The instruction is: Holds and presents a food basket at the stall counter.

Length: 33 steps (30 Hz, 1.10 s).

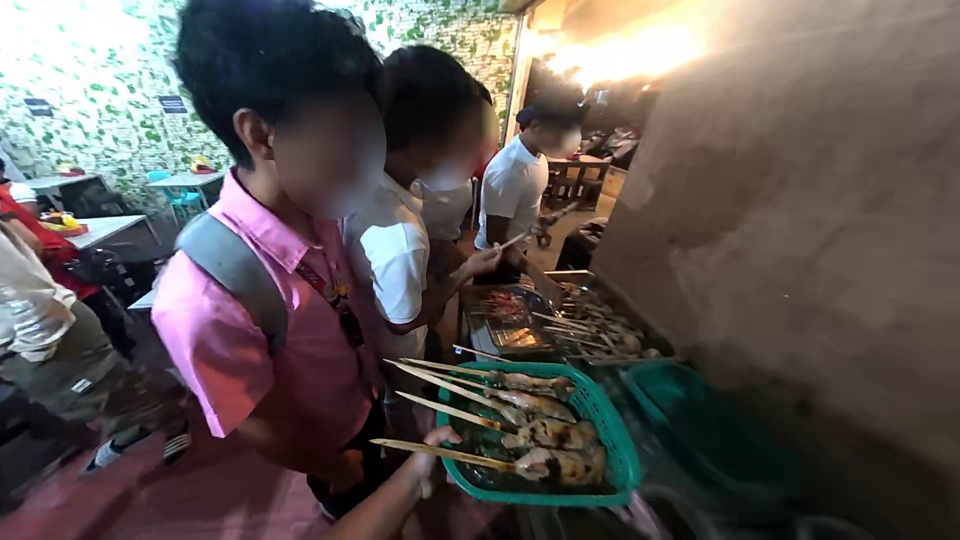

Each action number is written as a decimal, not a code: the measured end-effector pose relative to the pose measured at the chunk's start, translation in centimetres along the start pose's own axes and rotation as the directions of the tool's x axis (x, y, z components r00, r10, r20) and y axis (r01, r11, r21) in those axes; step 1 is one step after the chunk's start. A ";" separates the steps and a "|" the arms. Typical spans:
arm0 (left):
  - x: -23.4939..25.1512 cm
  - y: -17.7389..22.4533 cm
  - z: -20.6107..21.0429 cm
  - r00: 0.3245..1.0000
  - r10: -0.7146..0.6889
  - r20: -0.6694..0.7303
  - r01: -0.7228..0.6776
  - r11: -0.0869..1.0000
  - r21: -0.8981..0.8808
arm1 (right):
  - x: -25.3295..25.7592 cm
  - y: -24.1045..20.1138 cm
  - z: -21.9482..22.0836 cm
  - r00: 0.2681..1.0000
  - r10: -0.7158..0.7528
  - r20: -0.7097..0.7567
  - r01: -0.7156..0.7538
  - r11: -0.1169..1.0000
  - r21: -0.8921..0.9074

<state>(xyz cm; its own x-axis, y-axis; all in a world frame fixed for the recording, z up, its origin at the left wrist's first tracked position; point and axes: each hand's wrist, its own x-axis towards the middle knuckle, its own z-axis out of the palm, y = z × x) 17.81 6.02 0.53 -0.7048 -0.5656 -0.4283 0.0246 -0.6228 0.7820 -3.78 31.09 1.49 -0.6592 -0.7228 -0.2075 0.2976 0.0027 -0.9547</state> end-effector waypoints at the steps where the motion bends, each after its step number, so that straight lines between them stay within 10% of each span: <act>1: 0.0 -0.1 0.1 1.000 -0.004 0.002 0.004 1.000 0.017 | -1.5 -2.1 2.2 0.992 0.065 -0.110 -0.063 0.998 0.025; 4: 0.4 -0.5 0.5 1.000 -0.019 0.001 0.019 1.000 0.025 | -2.7 -6.7 4.5 0.928 0.339 -0.156 -0.313 0.934 0.171; 7: 1.1 -1.2 1.2 0.999 -0.021 0.024 0.020 0.999 0.034 | 0.2 1.1 -0.1 1.000 -0.019 0.024 0.012 0.967 0.255; 13: 3.2 -1.1 2.8 0.998 -0.001 0.067 -0.004 0.998 0.069 | 1.1 0.0 1.1 0.941 0.137 -0.309 -0.020 0.935 0.354; 25: 4.6 4.4 8.0 0.982 -0.155 0.106 0.122 0.955 0.271 | 1.9 -1.0 1.4 0.854 0.116 -0.508 0.088 0.929 0.359; 31: 9.5 2.1 7.6 0.940 -0.188 0.284 0.096 0.946 0.309 | 1.8 -3.1 0.7 0.703 0.188 -0.686 0.119 0.920 0.374; 33: 10.0 1.2 8.4 0.923 -0.222 0.315 0.113 0.938 0.328 | 1.3 -2.1 -0.9 0.751 0.146 -0.644 0.180 0.893 0.412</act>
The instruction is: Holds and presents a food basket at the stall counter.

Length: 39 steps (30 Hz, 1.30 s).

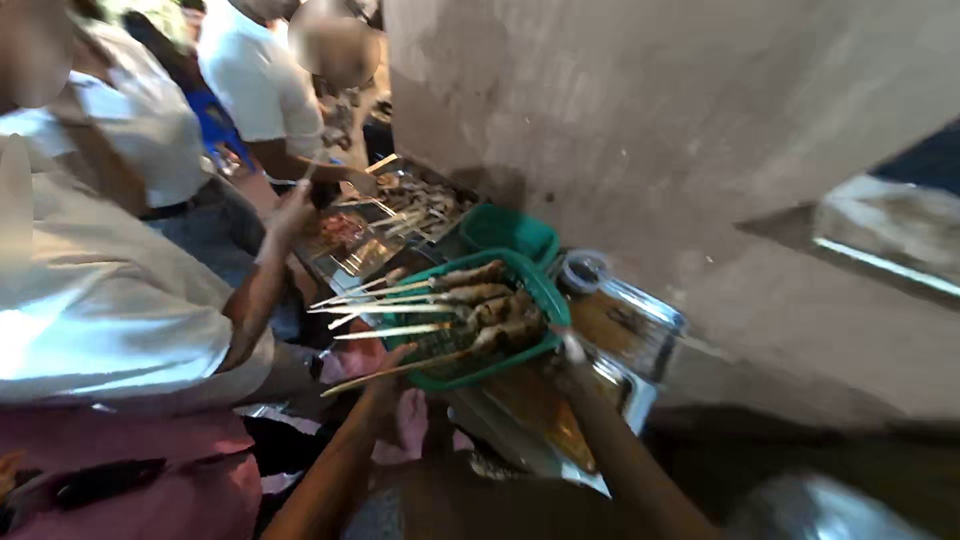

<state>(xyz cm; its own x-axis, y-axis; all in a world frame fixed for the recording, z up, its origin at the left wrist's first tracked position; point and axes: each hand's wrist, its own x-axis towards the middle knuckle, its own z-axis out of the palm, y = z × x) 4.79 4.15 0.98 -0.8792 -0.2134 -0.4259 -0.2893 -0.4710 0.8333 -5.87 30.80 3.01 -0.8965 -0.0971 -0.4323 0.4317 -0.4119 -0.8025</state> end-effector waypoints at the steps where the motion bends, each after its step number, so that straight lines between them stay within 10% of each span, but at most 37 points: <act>1: 0.4 0.1 0.5 1.000 -0.021 0.003 0.021 1.000 0.010 | 0.6 0.3 -1.1 0.998 -0.015 0.065 0.014 1.000 0.026; 39: -1.2 -0.5 -2.1 0.993 0.017 -0.121 -0.020 0.999 -0.028 | 0.7 2.0 1.4 0.991 0.054 0.125 -0.053 0.999 -0.015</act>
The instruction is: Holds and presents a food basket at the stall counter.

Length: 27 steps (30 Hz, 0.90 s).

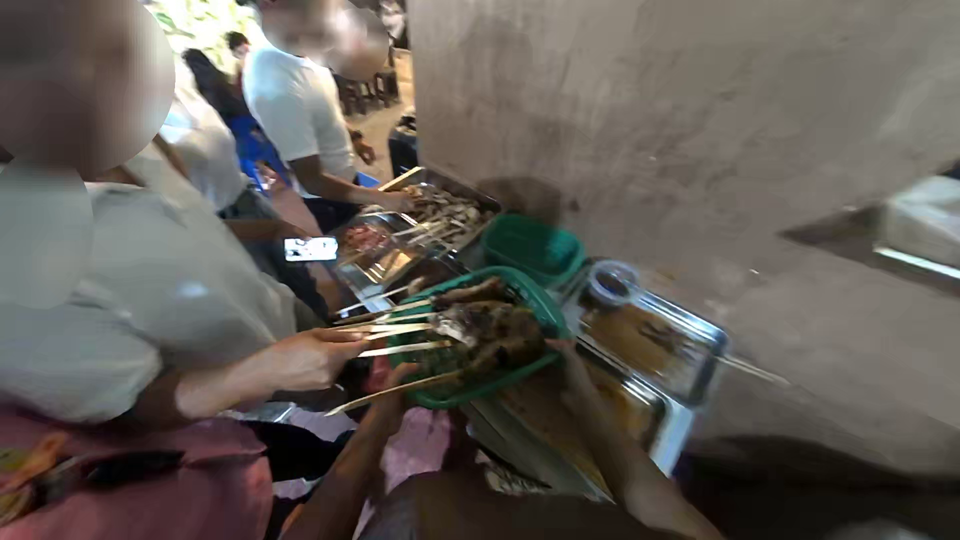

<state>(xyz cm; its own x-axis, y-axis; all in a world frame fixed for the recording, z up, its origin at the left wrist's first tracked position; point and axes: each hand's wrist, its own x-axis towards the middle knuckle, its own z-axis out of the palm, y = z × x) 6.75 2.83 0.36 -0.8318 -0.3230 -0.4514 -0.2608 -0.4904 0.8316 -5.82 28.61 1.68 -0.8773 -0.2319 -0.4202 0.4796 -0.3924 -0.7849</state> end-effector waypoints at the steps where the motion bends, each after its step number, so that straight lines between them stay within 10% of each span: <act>1: 0.3 -0.3 -0.1 1.000 0.006 0.010 -0.006 1.000 -0.018 | 0.0 -0.1 0.0 1.000 0.013 -0.009 -0.013 1.000 0.018; 27: 1.7 -1.3 0.1 1.000 -0.011 0.002 0.011 1.000 -0.016 | 0.6 0.7 -1.8 1.000 0.010 -0.010 -0.010 0.999 0.051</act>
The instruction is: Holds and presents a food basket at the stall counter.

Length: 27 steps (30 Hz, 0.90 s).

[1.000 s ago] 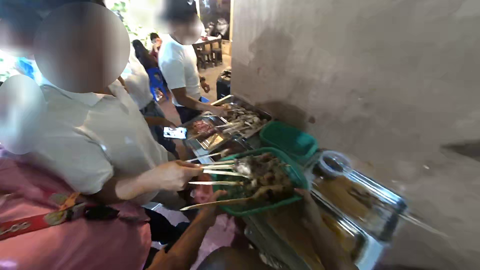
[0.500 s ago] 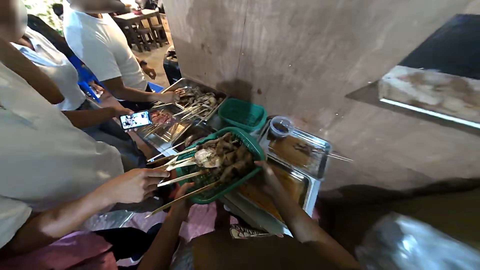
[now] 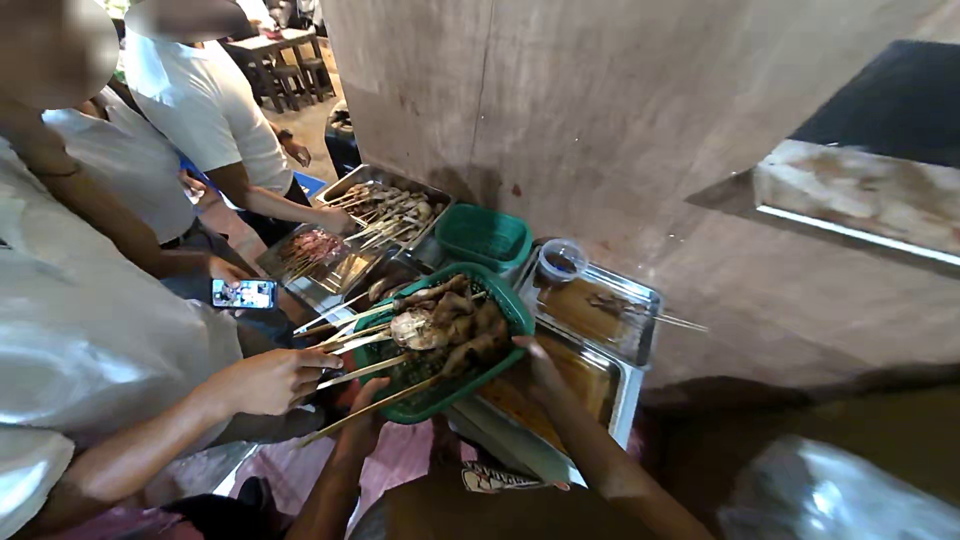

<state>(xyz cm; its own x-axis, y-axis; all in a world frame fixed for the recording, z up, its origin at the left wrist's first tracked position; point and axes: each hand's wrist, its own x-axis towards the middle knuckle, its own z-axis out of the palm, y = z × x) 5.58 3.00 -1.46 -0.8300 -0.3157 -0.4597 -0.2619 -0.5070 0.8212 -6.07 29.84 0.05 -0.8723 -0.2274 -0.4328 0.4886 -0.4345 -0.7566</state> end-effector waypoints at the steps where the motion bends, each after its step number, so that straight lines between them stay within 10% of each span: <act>1: 0.0 0.0 0.0 1.000 -0.004 -0.003 0.004 1.000 0.006 | 0.1 0.1 0.0 1.000 -0.007 0.011 0.007 1.000 0.003; 27: -1.7 0.7 -1.1 1.000 0.008 0.004 -0.008 0.999 0.032 | -1.0 0.7 1.4 0.999 0.045 -0.003 -0.045 0.999 -0.011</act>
<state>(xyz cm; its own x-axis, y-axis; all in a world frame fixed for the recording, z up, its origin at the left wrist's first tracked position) 7.36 2.34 -0.49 -0.8340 -0.3168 -0.4518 -0.2706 -0.4788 0.8352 -4.89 28.55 0.60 -0.8492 -0.2442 -0.4682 0.5279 -0.4144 -0.7413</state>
